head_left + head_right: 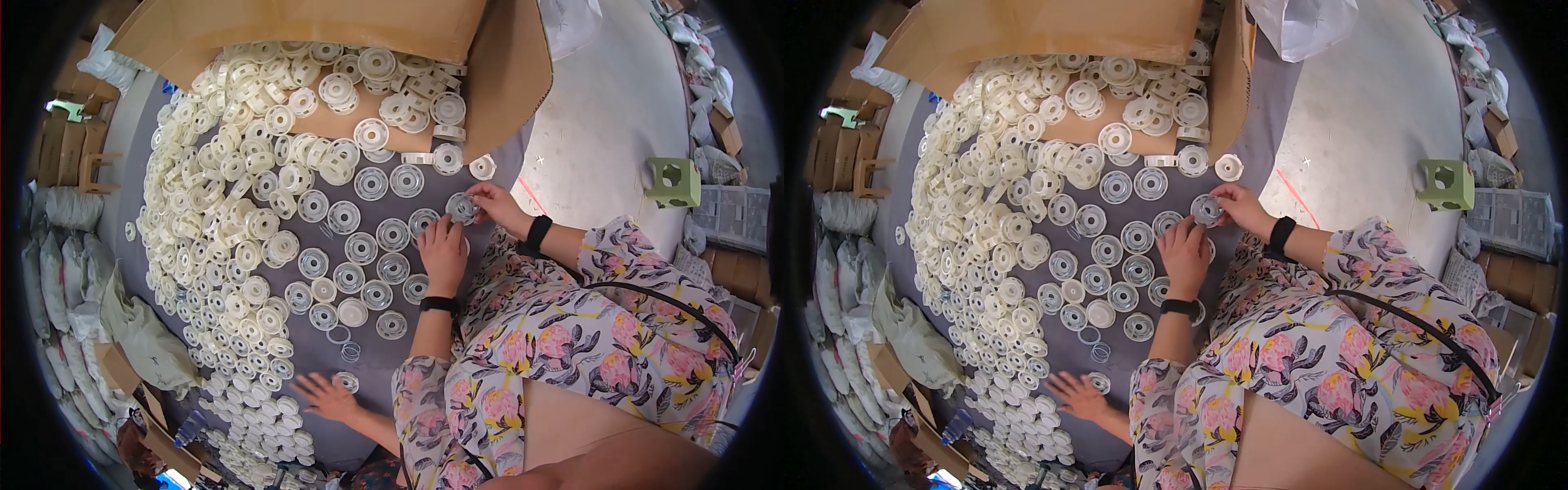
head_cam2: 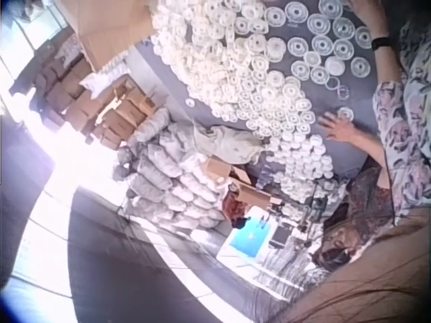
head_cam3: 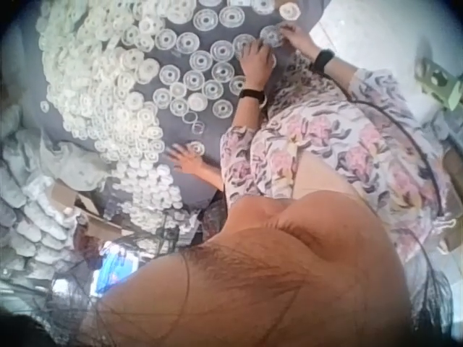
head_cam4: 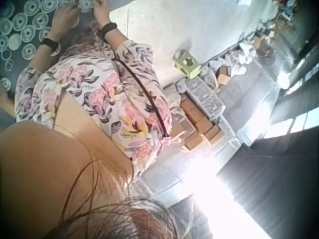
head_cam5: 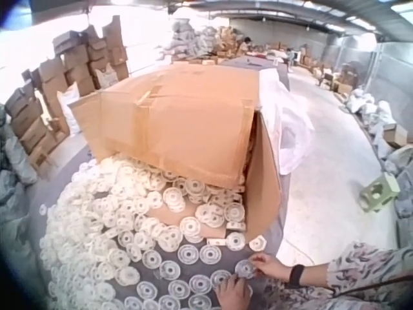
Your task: Sorting and organizing small white plastic components on a table in a manufacturing environment.
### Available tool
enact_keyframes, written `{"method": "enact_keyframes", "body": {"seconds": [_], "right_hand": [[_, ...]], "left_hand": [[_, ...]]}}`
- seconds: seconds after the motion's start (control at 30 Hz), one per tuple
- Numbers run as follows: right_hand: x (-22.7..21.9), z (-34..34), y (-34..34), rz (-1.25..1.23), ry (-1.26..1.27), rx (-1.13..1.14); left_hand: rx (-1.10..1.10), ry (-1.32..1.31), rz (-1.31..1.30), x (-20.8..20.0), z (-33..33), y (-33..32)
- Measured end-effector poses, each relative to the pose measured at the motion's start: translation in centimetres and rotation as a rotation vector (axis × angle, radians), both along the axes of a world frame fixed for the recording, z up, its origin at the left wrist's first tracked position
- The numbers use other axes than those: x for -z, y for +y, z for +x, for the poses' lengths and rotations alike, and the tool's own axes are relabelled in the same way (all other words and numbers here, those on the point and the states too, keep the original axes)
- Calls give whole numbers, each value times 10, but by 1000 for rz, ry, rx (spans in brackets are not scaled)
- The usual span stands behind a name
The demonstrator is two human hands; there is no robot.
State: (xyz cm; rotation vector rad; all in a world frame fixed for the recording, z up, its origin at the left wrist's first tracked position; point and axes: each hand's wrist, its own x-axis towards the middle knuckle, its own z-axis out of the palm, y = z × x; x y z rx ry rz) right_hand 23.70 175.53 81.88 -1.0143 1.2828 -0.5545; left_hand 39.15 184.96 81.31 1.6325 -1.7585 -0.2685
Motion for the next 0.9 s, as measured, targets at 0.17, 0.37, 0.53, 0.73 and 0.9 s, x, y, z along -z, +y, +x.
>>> {"method": "enact_keyframes", "body": {"seconds": [0.17, 0.37, 0.53, 0.73, 0.9], "right_hand": [[-4, 5, 2, -31, 59, -146], [-17, 8, 16, -302, 260, -325], [-14, 8, -5, -749, 415, -360], [-17, 52, -48, -804, 822, -511], [-24, 53, -46, -856, 903, -608]], "left_hand": [[-56, 14, 16, -5, 7, 6], [-101, 66, -10, -3, 11, 15], [-201, 128, 4, -3, 20, 28], [-304, 130, 25, -1, 24, 47], [-326, 138, 22, 0, 25, 57]]}}
